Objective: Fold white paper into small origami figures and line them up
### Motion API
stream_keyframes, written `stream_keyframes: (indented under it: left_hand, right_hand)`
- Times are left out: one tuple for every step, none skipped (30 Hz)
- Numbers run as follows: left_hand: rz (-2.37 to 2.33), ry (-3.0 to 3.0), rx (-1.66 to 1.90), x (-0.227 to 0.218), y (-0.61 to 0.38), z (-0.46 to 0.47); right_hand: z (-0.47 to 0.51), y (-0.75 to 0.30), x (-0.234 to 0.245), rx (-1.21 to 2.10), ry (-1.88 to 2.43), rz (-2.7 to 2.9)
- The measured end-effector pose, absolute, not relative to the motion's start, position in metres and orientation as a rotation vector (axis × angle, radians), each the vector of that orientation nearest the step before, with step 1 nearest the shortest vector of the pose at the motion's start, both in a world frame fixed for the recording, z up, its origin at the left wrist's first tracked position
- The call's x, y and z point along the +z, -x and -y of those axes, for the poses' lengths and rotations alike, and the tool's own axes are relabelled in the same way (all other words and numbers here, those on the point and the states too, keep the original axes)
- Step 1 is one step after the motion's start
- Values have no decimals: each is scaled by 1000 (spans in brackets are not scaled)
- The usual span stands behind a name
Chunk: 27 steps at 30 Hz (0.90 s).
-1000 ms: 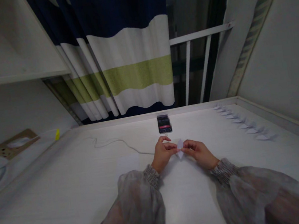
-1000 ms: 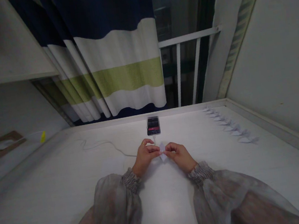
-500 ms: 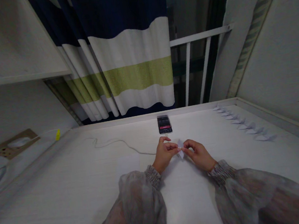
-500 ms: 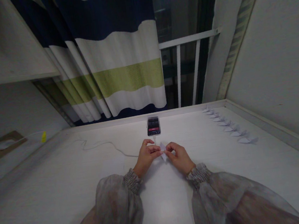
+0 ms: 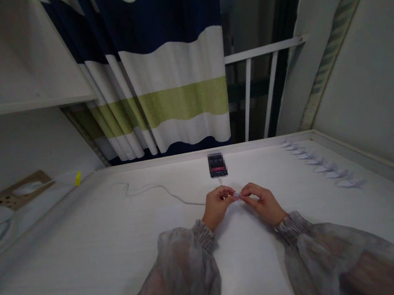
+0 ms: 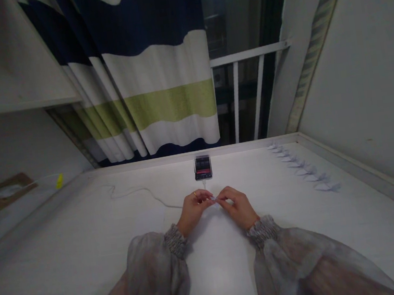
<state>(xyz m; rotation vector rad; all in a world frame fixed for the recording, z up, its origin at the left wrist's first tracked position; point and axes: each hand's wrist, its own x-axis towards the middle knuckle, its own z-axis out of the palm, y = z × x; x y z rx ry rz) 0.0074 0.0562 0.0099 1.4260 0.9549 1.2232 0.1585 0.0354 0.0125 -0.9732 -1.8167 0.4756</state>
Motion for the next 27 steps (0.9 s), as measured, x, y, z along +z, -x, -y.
stream_keyframes:
  left_hand:
    - [-939,-1407,1212,9,-8,-55]
    - [-923,-1380,1199,9,-9,-54]
    - [-905,-1351,1188,8,-9,-54]
    - [-884,-1324,1187,8,-10,-53]
    - [-863,-1310,1197,8,-10,-53]
    - [-844,-1310,1216,8,-10,-52]
    - [-825,-1326,1242,8,-9,-52]
    - [-806,-1351,1273,8,-9,-52]
    - [-789,-1376,1302,9,-9,-52]
    - [-775,-1394,1326,9,-9,-52]
    - [-764,-1401,1344,10,-8,-52]
    - [-753,-1392,1352,11,-9,-51]
    - [-740,-1360,1345,13,-9,-50]
    - [-725,-1302,1320,14,-10,-49]
    - [-708,-1224,1284,15,-10,-48]
    - [-688,-1127,1243,16,-11,-47]
    - [-671,-1026,1205,17,-11,-46]
    - [-662,-935,1173,17,-11,-46]
    - [-661,-867,1147,18,-11,-46]
    - [-665,-824,1126,18,-11,-46]
    - [-670,-804,1109,19,-11,-46]
    - [-674,-800,1093,19,-10,-46]
    - [-677,-804,1082,19,-9,-46]
    - [-682,-811,1079,19,-9,-46]
    - [-690,-817,1082,19,-8,-46]
    - [-700,-822,1090,20,-8,-47]
    - [-712,-827,1098,19,-8,-47]
  right_hand:
    - [-35,-159,13,446,953,1830]
    - [-35,-159,13,413,937,1844]
    - [-34,-159,13,377,922,1862]
    - [-34,-160,13,333,908,1883]
    - [-33,-160,14,284,894,1906]
    - [-33,-160,14,232,879,1930]
    - [-32,-161,15,179,861,1952]
    - [-32,-162,15,127,841,1974]
    - [-32,-164,16,75,824,1993]
    - [-32,-165,16,25,810,2010]
    - [-33,-167,16,-23,799,2028]
    - [-33,-170,16,-68,794,2045]
    - [-34,-172,16,-106,793,2060]
    - [-34,-174,16,-133,796,2074]
    - [-35,-175,15,-149,799,2086]
    - [-35,-177,15,-155,799,2099]
    - [-35,-178,15,-155,798,2114]
    - [-35,-178,14,-152,791,2130]
    - [-35,-178,14,-149,782,2150]
    - [-35,-178,14,-148,770,2171]
    - [-35,-178,14,-151,754,2191]
    - [-35,-178,13,-162,738,2208]
    - [-35,-178,13,-179,724,2221]
    - [-36,-177,12,-197,714,2231]
    - [-36,-177,12,-212,709,2240]
    - [-37,-177,11,-221,708,2247]
    - [-37,-177,10,-223,709,2251]
